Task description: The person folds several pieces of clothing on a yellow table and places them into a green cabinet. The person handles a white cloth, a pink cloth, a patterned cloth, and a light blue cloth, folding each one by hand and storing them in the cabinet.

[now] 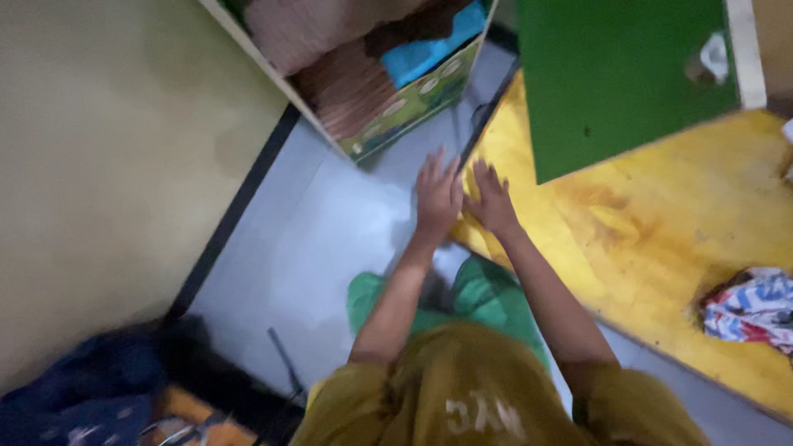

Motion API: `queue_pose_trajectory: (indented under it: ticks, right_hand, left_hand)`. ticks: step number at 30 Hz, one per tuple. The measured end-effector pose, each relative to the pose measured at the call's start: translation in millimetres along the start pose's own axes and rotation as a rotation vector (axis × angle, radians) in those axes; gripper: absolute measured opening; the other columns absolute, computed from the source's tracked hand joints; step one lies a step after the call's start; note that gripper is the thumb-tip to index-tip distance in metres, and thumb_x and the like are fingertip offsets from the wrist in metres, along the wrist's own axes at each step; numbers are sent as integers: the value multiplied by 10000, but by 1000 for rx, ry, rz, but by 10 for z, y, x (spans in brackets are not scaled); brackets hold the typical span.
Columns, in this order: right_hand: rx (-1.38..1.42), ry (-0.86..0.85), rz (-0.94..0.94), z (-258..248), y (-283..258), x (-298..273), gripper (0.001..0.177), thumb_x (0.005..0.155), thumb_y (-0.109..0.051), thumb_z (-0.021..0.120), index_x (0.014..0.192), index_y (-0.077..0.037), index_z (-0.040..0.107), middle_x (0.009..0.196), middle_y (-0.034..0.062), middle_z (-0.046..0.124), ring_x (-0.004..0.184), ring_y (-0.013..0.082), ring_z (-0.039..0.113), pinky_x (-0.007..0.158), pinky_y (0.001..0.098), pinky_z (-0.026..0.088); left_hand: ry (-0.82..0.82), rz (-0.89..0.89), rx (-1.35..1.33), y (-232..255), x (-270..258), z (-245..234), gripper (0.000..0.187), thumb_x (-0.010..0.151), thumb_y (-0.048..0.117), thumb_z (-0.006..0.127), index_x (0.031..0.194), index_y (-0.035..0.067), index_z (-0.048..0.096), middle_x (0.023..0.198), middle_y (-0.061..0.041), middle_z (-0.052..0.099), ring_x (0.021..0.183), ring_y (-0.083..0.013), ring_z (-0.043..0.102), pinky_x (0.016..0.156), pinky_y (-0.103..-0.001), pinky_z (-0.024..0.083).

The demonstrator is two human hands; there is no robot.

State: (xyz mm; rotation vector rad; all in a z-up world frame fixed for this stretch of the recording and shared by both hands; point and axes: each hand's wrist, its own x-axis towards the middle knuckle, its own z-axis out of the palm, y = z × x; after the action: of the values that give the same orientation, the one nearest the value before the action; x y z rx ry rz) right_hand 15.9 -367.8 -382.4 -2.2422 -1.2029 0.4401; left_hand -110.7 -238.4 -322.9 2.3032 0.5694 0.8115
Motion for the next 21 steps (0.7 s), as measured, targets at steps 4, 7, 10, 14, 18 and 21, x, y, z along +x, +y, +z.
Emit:
queue_pose_trajectory:
  ticks: [4, 7, 10, 14, 18, 21]
  right_hand:
    - [-318, 119, 52, -196, 975, -768, 740, 993, -437, 625, 1597, -93, 373, 1690, 239, 309, 1553, 463, 273, 1090, 832, 202]
    - [-328, 184, 184, -653, 1595, -1640, 768, 961, -452, 594, 1584, -56, 385, 1658, 239, 355, 1539, 478, 307, 1091, 829, 226]
    - [-393, 152, 377, -1141, 1954, -2565, 770, 974, -500, 578, 1583, -61, 405, 1676, 221, 337, 1543, 468, 277, 1122, 794, 192]
    - [-440, 293, 342, -1396, 2172, -3234, 790, 1004, -539, 542, 1592, -33, 394, 1676, 231, 314, 1538, 433, 253, 1120, 752, 149]
    - [-446, 386, 337, -1302, 2296, -3333, 751, 1027, -546, 534, 1592, -63, 433, 1699, 197, 346, 1569, 392, 280, 1184, 726, 174]
    - [-431, 419, 345, -1232, 2307, -3338, 759, 1008, -551, 558, 1585, -70, 450, 1684, 189, 362, 1559, 388, 287, 1173, 736, 179]
  left_hand:
    - [-206, 29, 97, 34, -613, 895, 580, 980, 328, 618, 1515, 145, 490, 1676, -171, 320, 1540, -440, 259, 1237, -652, 216]
    - [-431, -51, 163, 313, -884, 1393, 646, 955, 407, 604, 1534, 166, 449, 1681, -123, 266, 1565, -350, 190, 1151, -773, 63]
    - [-352, 40, 350, 399, -1037, 1524, 689, 984, 494, 563, 1578, 179, 411, 1710, -95, 244, 1608, -311, 161, 1215, -768, 35]
    - [-362, 14, 397, 436, -1010, 1532, 685, 974, 518, 514, 1583, 224, 399, 1705, -50, 215, 1589, -275, 150, 1186, -759, 12]
    - [-377, 5, 451, 465, -982, 1567, 655, 1008, 504, 490, 1596, 234, 391, 1717, -26, 205, 1591, -263, 144, 1201, -741, 7]
    - [-405, -13, 469, 482, -991, 1538, 658, 1006, 501, 483, 1597, 232, 382, 1711, -30, 201, 1583, -274, 138, 1191, -738, 4]
